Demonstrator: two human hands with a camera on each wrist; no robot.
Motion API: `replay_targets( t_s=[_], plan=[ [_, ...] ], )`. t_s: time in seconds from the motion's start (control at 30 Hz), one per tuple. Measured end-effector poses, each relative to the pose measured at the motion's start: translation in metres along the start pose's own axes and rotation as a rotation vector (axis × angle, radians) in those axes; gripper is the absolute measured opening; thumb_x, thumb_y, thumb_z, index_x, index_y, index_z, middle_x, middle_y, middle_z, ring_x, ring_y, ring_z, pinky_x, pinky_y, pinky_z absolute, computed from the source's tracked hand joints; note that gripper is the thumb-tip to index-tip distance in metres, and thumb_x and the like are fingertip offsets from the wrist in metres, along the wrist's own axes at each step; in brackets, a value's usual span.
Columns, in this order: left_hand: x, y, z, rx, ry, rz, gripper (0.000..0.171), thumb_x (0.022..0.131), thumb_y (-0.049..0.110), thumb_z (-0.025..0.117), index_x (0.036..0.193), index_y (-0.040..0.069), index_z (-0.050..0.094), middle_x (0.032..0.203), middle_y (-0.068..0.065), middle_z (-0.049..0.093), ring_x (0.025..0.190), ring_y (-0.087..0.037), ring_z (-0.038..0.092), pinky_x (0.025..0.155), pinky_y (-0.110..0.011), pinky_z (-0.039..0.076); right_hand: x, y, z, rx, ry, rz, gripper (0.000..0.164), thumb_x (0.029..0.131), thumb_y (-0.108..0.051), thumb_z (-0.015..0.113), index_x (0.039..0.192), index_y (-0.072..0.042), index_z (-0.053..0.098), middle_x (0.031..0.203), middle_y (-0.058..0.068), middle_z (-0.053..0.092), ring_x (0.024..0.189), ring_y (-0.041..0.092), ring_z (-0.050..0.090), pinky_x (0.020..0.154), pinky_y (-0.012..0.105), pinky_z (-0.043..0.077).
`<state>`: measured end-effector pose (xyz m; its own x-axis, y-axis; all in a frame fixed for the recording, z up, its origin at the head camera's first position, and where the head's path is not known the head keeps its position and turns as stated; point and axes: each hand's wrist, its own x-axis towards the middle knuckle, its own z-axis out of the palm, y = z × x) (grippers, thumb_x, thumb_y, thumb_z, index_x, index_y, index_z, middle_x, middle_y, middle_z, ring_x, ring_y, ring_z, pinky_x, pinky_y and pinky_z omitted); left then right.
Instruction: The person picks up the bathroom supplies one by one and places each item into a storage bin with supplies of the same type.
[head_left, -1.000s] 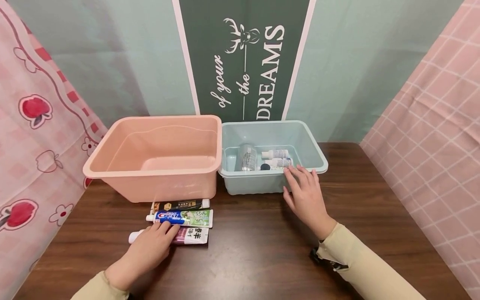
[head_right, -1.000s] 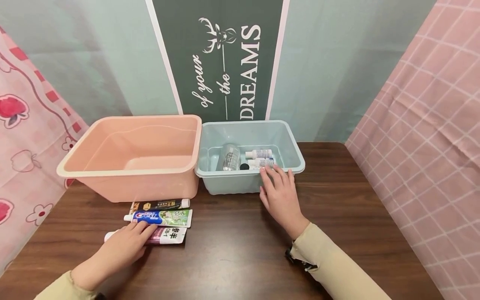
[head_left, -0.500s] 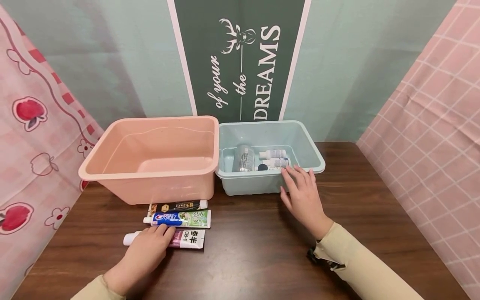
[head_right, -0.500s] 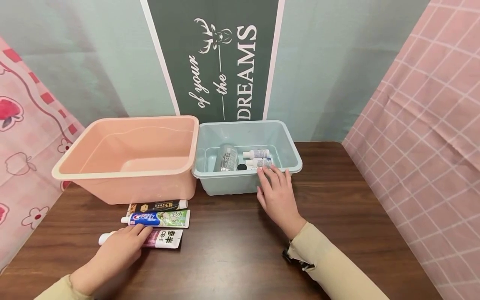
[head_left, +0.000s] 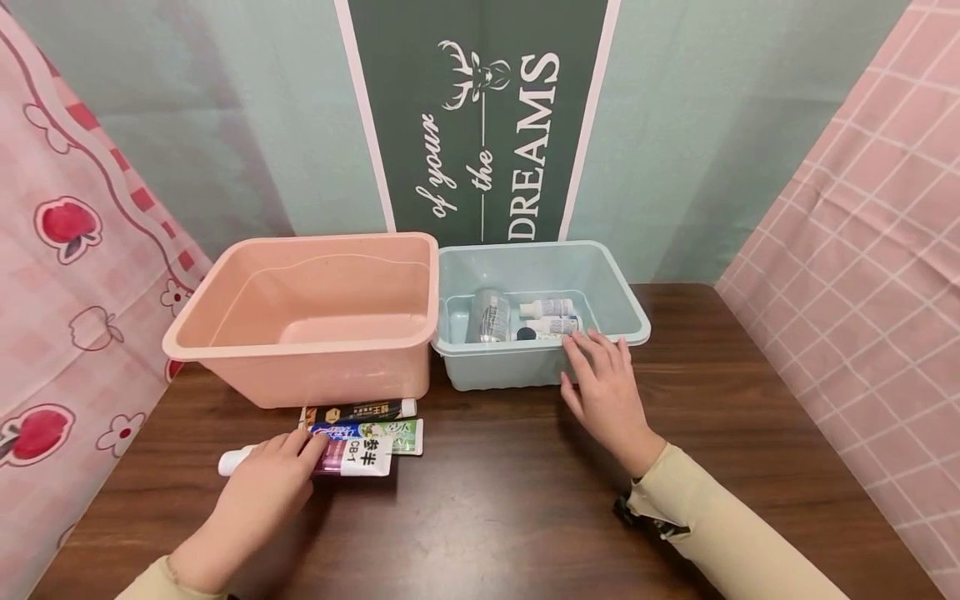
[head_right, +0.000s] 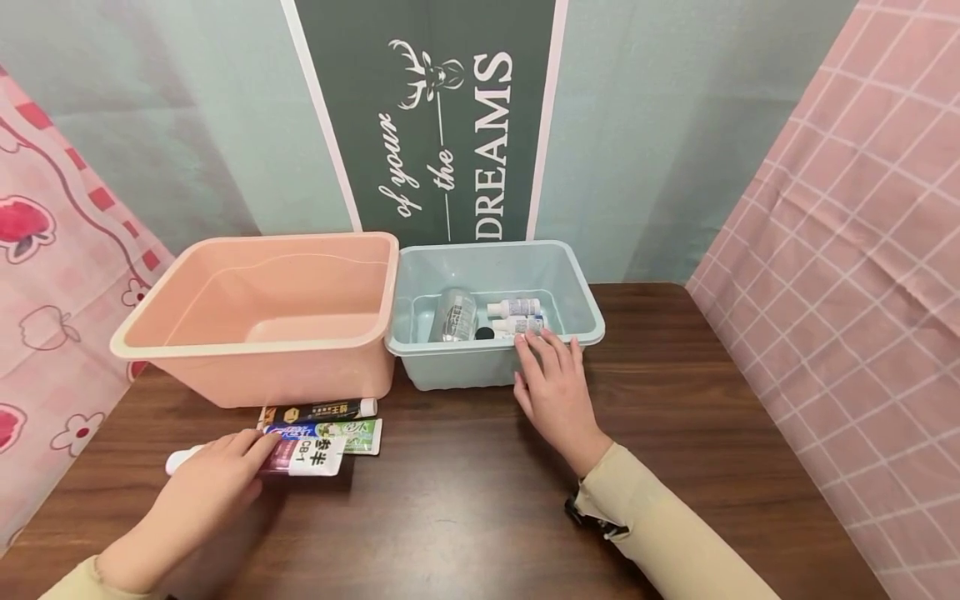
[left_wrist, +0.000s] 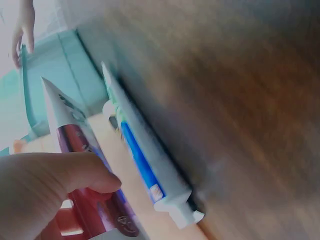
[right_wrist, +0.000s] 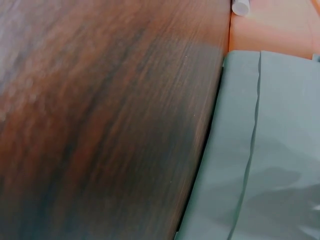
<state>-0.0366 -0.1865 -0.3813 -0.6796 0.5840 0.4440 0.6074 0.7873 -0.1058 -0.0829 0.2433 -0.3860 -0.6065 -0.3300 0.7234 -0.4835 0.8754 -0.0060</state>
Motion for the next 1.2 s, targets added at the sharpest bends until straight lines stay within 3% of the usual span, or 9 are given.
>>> replay_targets(
  t_s=[0.23,0.57,0.77,0.9,1.07,1.2],
  plan=[
    [0.004,-0.009,-0.018,0.002,0.035,-0.052,0.056,0.051,0.003,0.075,0.104,-0.003,0.06,0.088,-0.015,0.058,0.077,-0.035,0.058,0.069,-0.049,0.047,0.0,0.0,0.001,-0.003,-0.003,0.003,0.051,0.081,-0.014,0.06,0.128,0.001,0.05,0.125,0.022,0.049,0.12,0.041,0.04,0.097,0.069,0.022],
    [0.01,-0.018,-0.03,0.001,0.114,-0.035,0.051,0.057,0.005,0.064,0.107,-0.004,0.059,0.091,-0.016,0.058,0.079,-0.038,0.058,0.069,-0.05,0.046,-0.002,-0.003,0.004,-0.002,0.021,0.0,0.047,0.085,-0.019,0.051,0.127,0.001,0.052,0.123,0.022,0.05,0.119,0.041,0.042,0.096,0.07,0.024],
    [0.014,-0.023,-0.04,-0.001,0.15,-0.034,0.04,0.075,0.017,0.048,0.108,-0.004,0.058,0.092,-0.016,0.057,0.08,-0.039,0.056,0.071,-0.05,0.045,-0.002,-0.003,0.005,0.008,0.034,0.006,0.048,0.084,-0.018,0.053,0.127,0.001,0.052,0.123,0.022,0.05,0.119,0.042,0.042,0.096,0.07,0.023],
    [0.016,-0.026,-0.047,-0.003,0.165,-0.041,0.044,0.084,0.026,0.035,0.109,-0.003,0.057,0.093,-0.016,0.057,0.081,-0.039,0.056,0.071,-0.051,0.045,-0.002,-0.004,0.005,0.011,0.027,0.013,0.05,0.082,-0.016,0.058,0.128,0.001,0.052,0.124,0.022,0.05,0.119,0.041,0.041,0.097,0.069,0.022],
    [0.019,-0.028,-0.055,-0.005,0.173,-0.039,0.043,0.086,0.028,0.039,0.111,-0.002,0.057,0.095,-0.016,0.057,0.082,-0.04,0.056,0.071,-0.052,0.044,-0.002,-0.003,0.004,0.015,0.023,0.019,0.051,0.08,-0.014,0.061,0.128,0.001,0.051,0.124,0.022,0.049,0.12,0.041,0.041,0.098,0.068,0.021],
    [0.022,-0.029,-0.061,0.001,0.176,-0.038,0.041,0.078,0.022,0.051,0.111,-0.002,0.057,0.096,-0.016,0.057,0.084,-0.04,0.056,0.073,-0.052,0.044,-0.001,-0.003,0.003,0.011,0.03,0.013,0.048,0.083,-0.017,0.056,0.127,0.002,0.052,0.124,0.023,0.05,0.119,0.041,0.041,0.097,0.069,0.022]
  ],
)
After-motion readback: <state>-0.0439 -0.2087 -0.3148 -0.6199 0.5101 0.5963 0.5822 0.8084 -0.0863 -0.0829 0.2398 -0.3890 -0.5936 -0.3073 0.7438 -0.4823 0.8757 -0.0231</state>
